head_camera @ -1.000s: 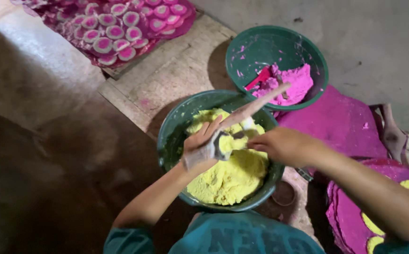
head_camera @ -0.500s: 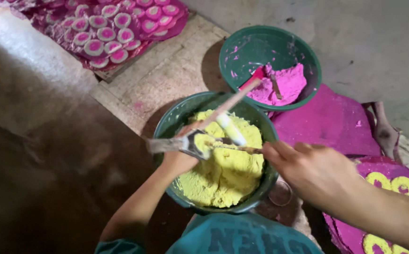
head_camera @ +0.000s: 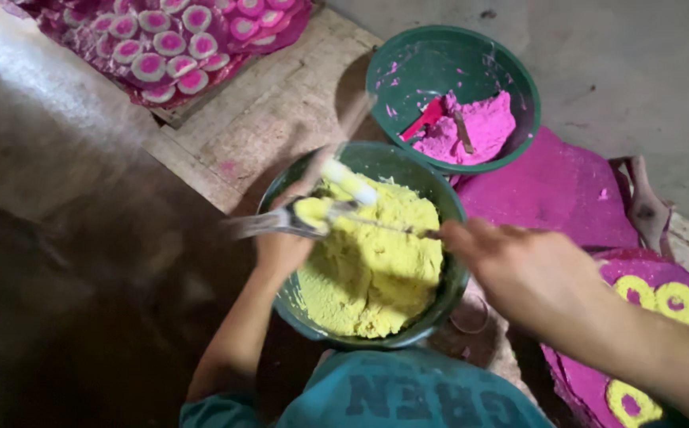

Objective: The person places a pink dough sheet on a steamer, then uses a metal ring mold and a wooden mallet to press yellow dough into circular shapes on the pink base. The person repeats this process to create multiple layered dough pieces.

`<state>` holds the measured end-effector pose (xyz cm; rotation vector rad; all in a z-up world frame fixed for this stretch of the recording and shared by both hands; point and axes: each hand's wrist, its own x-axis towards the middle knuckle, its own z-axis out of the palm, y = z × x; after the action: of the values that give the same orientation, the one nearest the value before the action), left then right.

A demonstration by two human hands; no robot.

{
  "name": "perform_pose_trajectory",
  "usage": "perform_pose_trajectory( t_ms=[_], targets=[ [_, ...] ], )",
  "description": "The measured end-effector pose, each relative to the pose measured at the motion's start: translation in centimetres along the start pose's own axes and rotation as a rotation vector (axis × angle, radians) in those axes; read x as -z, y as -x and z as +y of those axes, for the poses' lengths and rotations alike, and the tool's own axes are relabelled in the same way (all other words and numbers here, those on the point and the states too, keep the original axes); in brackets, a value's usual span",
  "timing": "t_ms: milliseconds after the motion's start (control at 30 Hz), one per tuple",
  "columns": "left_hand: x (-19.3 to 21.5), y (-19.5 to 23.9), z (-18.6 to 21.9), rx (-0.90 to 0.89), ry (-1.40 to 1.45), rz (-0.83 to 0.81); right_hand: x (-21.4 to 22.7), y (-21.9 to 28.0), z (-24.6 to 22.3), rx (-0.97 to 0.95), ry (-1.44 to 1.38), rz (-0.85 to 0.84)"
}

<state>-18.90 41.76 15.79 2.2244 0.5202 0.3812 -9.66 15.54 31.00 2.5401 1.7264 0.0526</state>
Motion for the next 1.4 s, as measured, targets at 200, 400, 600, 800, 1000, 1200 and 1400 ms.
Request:
perform_pose_trajectory(
  t_ms=[200, 400, 600, 800, 1000, 1200, 1400],
  targets=[
    [-1.2, 1.3, -0.3, -0.288, 0.151, 0.423, -10.7, -4.4, -1.5, -0.019, -0.742, 0.273],
    [-1.0, -0.9, -2.2, -0.297, -0.258, 0.403, -16.9, -2.5, -2.4, -0.214, -0.985, 0.028],
    [-2.6, -1.0, -0.6, -0.227, -0.238, 0.252, -17.6, -4.7, 0.1, -0.31, -1.057, 0.216],
    [-3.6, -4.0, -4.8, -0.107, -0.147, 0.285, -22.1, -3.0, -2.8, -0.134, -1.066, 0.238],
    [-4.9, -6.0, -11.6, -0.028, 0.736, 0.266, -22.1, -1.7, -1.9, -0.191, -1.196, -0.249],
    [-9.9, 0.6, -6.6, -1.0, 1.101, -0.418, -17.7, -3.2, 1.0, 0.039, -1.363, 0.538],
    [-14.1, 8.3, 5.2, 0.038, 1.108, -0.858, -13.6, 4.9, 3.9, 0.293, -2.23, 0.775]
  ],
)
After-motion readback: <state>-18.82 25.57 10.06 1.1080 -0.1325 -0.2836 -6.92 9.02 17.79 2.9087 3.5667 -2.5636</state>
